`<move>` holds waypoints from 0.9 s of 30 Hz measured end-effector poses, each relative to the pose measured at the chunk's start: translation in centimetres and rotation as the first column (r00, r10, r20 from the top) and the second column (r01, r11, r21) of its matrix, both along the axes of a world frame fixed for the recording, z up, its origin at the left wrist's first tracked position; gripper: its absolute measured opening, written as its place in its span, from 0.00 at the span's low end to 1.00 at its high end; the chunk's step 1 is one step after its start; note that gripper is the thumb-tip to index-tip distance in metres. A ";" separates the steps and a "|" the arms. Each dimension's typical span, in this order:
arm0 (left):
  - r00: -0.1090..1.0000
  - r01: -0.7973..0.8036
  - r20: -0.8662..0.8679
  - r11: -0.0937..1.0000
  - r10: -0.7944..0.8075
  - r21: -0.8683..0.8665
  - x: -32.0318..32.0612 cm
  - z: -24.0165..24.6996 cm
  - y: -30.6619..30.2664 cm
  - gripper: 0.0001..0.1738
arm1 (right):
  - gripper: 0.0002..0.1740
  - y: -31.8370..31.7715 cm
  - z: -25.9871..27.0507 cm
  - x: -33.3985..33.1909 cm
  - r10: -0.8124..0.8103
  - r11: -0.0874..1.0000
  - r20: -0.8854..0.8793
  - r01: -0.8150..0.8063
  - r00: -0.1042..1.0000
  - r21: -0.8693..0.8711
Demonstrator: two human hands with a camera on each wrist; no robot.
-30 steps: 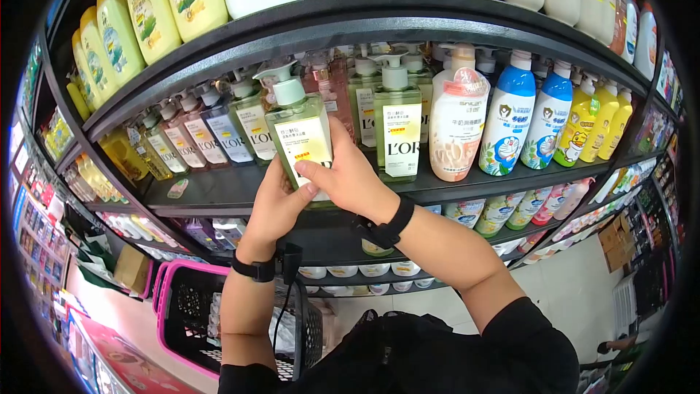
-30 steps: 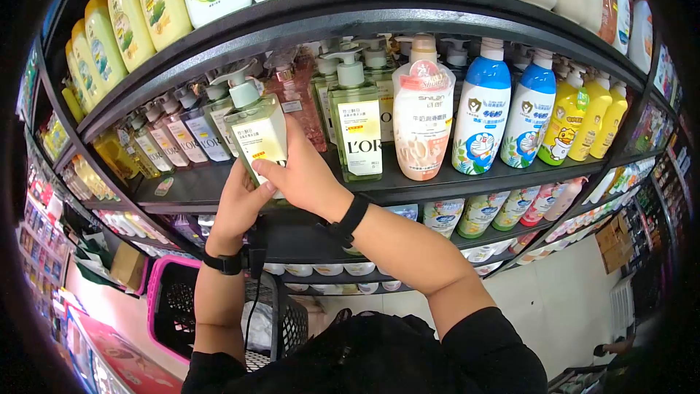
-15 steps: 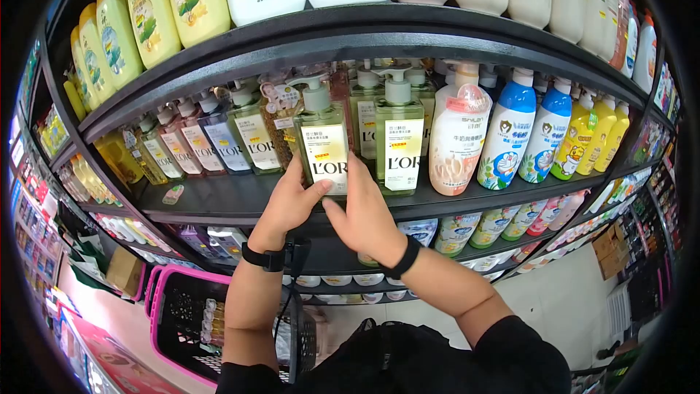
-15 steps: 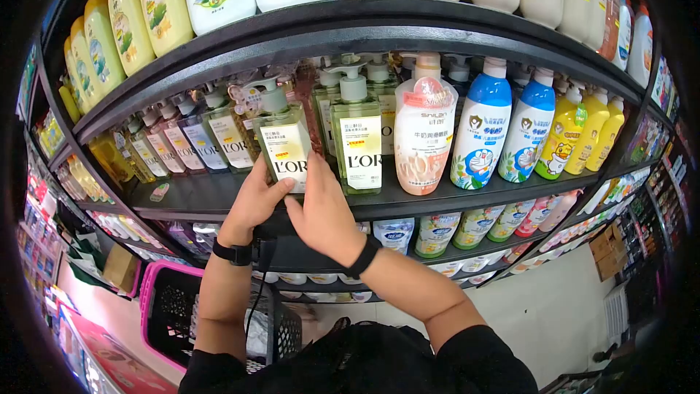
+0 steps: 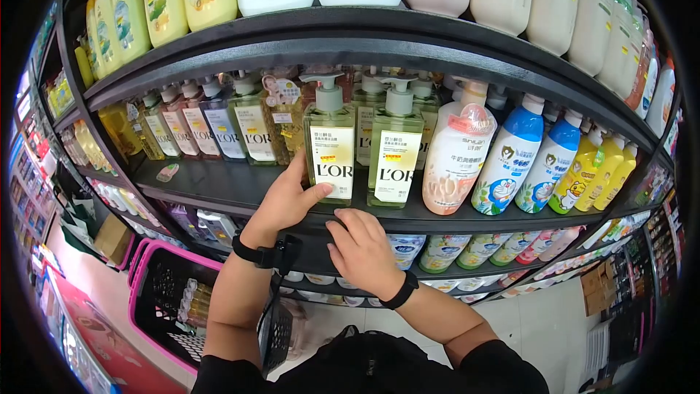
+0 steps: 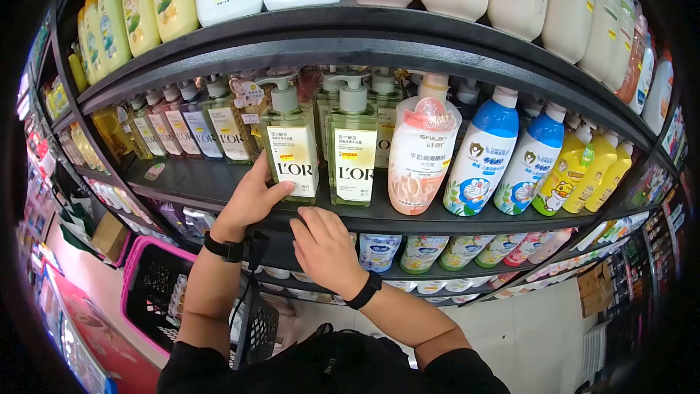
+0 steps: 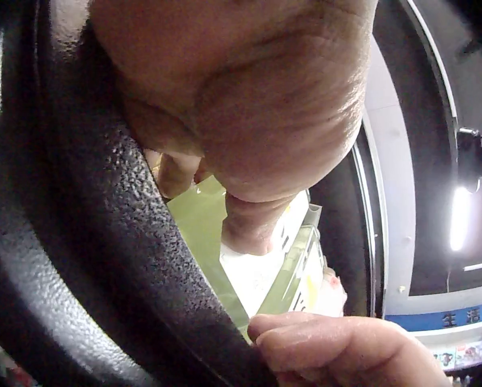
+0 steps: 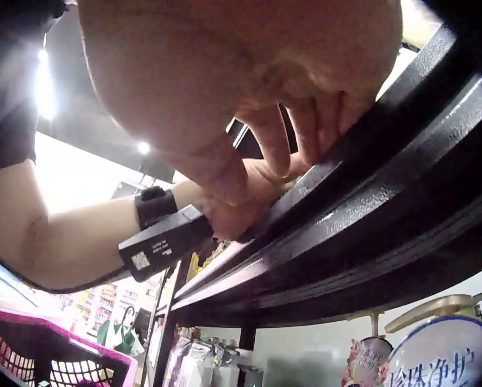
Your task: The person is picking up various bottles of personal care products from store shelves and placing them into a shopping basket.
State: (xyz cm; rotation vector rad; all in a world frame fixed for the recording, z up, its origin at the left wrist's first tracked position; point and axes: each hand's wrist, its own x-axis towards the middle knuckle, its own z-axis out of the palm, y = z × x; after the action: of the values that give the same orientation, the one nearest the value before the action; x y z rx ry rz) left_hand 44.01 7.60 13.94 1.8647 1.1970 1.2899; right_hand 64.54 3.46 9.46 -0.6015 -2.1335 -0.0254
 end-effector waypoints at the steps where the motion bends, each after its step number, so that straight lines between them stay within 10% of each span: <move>1: 1.000 -0.016 -0.015 1.000 0.016 0.007 -0.1 -0.3 0.1 0.44 | 0.24 0.1 -0.2 0.0 0.003 1.000 -0.005 -0.003 1.000 0.011; 14: 0.965 -0.213 -0.105 0.954 0.239 0.213 0.3 -1.7 -1.7 0.43 | 0.22 0.6 -0.3 0.4 0.072 0.996 0.049 -0.074 0.996 0.046; 18: 0.737 -0.548 -0.224 0.758 0.638 0.355 2.2 -4.1 -10.4 0.37 | 0.22 0.6 0.3 0.7 0.074 0.997 0.160 -0.076 0.984 0.006; 23: 0.641 -0.655 -0.434 0.746 0.634 0.121 2.2 -10.4 -25.5 0.29 | 0.22 0.3 -0.2 0.4 0.083 0.991 0.128 -0.095 0.988 0.089; 27: 0.380 -0.865 -0.605 0.501 0.700 0.036 0.4 -14.6 -37.2 0.25 | 0.20 -3.0 -0.8 -1.1 0.205 0.977 0.023 -0.204 0.978 -0.057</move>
State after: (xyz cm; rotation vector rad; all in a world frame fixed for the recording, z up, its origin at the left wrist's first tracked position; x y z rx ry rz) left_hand 44.38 -29.64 -0.65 1.4447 2.7134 0.8531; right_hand 63.46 0.47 8.65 -0.4124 -2.2206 0.1391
